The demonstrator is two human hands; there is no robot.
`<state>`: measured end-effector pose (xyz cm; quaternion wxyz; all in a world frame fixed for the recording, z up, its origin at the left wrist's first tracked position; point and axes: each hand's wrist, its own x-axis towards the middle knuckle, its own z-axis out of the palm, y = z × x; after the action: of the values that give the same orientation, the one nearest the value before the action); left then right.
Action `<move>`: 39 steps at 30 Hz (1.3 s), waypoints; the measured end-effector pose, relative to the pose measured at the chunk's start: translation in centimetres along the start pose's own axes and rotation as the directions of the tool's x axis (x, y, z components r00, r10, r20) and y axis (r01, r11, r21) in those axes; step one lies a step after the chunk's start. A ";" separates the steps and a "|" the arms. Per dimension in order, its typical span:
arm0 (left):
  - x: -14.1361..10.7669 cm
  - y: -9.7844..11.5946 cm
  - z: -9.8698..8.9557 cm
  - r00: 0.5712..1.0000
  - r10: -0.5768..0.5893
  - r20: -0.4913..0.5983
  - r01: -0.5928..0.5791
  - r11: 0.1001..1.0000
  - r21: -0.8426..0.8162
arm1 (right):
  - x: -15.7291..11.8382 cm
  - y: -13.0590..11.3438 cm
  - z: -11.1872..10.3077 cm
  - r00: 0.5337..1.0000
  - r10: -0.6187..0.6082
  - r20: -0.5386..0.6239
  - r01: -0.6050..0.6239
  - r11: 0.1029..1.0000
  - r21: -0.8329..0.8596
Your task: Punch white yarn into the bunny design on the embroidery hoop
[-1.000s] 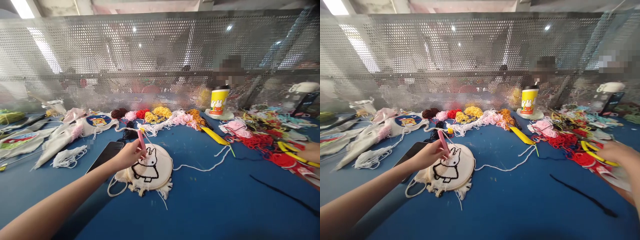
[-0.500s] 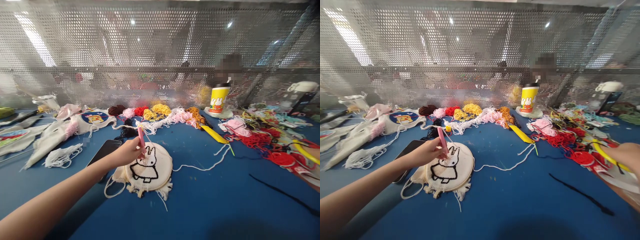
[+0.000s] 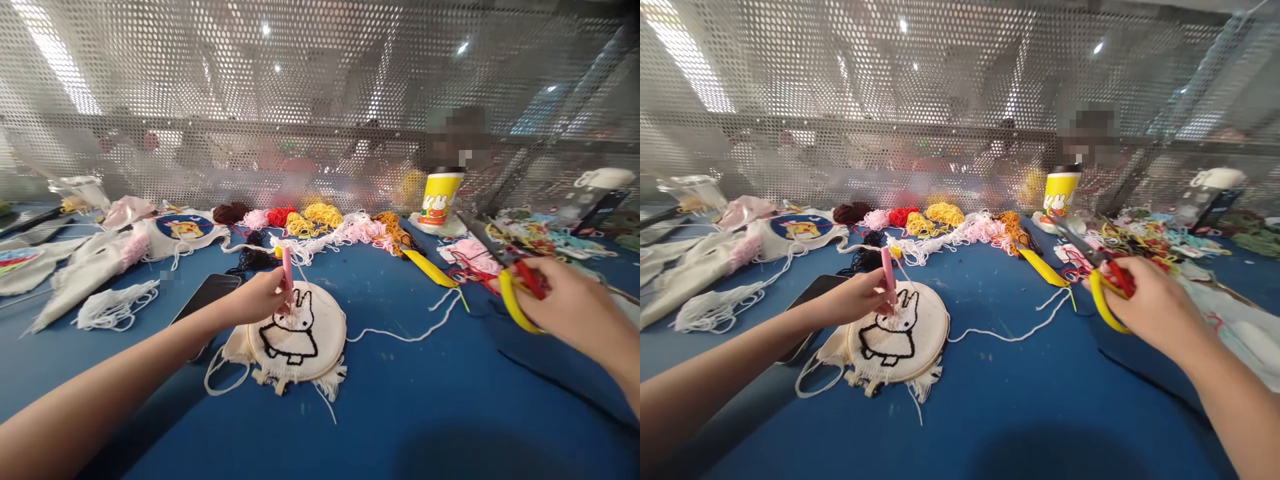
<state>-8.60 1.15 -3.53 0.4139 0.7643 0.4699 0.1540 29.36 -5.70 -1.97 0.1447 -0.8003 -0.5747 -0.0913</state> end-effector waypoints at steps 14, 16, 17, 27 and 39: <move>-0.5 0.4 -0.2 1.000 -0.013 0.008 0.014 0.994 -0.108 | -3.9 -11.2 3.6 0.655 -0.677 0.336 0.608 0.736 0.297; -0.5 0.3 -0.2 1.000 0.002 -0.006 -0.002 0.996 -0.092 | -3.6 -11.6 3.9 0.650 -0.682 0.336 0.606 0.731 0.313; -0.5 0.2 -0.3 1.000 0.013 -0.017 -0.015 0.997 -0.076 | -3.4 -11.7 4.0 0.645 -0.685 0.338 0.607 0.728 0.318; -0.3 -0.2 -0.3 0.989 0.106 -0.105 -0.104 0.994 0.023 | -2.8 -13.3 4.8 0.632 -0.694 0.346 0.609 0.720 0.332; 0.7 -1.1 -0.1 0.976 0.046 -0.214 -0.073 0.990 -0.118 | -2.4 -14.9 5.5 0.585 -0.739 0.332 0.659 0.673 0.337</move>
<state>-8.96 2.00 -4.45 0.4042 0.7298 0.4775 0.2755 14.39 -1.54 -6.02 0.0328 -0.4901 -0.8659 0.0948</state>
